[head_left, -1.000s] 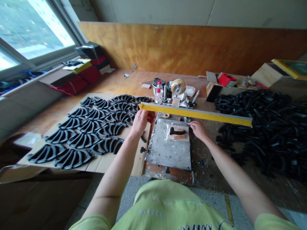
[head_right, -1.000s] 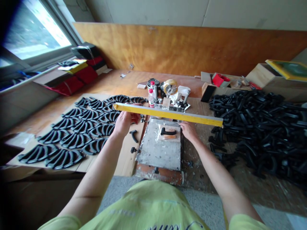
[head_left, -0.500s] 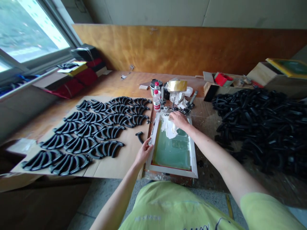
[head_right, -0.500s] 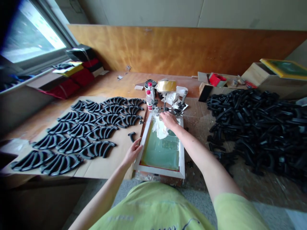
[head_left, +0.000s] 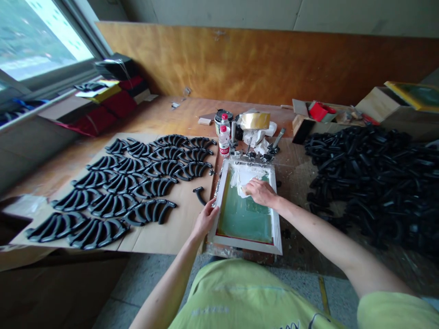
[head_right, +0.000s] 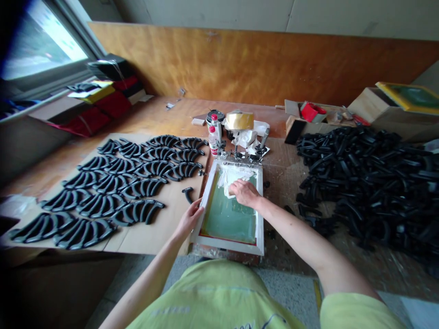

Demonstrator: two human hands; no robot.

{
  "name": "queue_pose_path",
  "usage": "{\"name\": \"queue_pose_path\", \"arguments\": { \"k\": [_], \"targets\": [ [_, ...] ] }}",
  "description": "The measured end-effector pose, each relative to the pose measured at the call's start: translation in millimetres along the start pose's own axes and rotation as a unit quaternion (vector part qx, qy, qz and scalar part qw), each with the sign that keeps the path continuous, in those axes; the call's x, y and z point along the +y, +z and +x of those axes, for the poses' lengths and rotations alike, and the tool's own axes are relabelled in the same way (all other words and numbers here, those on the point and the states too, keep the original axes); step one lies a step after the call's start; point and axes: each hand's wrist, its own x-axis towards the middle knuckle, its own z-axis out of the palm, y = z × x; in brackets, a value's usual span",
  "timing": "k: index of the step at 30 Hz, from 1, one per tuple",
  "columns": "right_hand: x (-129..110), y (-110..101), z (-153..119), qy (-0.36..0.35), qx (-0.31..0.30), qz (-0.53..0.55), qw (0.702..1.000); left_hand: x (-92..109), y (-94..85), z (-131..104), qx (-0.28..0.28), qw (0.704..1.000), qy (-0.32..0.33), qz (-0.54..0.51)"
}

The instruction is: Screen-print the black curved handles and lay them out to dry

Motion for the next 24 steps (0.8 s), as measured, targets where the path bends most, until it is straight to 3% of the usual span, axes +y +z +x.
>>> {"name": "queue_pose_path", "arguments": {
  "k": [3,5,8,12,15,18,21,24],
  "targets": [
    [6,-13,-9,-0.062,-0.026,0.040,0.997,-1,-0.2,-1,-0.004,1.000,-0.003,0.004],
    [12,-18,-4,-0.038,-0.027,0.052,0.998,1,-0.1,-1,-0.001,1.000,-0.002,-0.001],
    [13,-12,4,0.026,0.022,0.027,0.999,5,0.0,-3,-0.004,1.000,-0.002,-0.017],
    [0,0,-9,-0.013,0.036,0.011,0.999,10,0.6,-4,0.007,1.000,0.002,-0.015],
    [-1,-7,-10,-0.020,0.029,0.044,0.998,16,0.4,-7,0.010,1.000,-0.004,-0.026],
    [11,-22,18,0.049,0.048,0.068,0.995,32,-4.7,-14,-0.002,0.999,-0.013,-0.045],
    [37,-41,52,0.142,0.072,0.065,0.985,60,-15.0,-22,-0.026,0.996,-0.017,-0.080],
    [75,-61,51,0.244,0.135,0.065,0.958,96,-23.5,-25,-0.026,0.993,0.001,-0.114]
  ]
}}
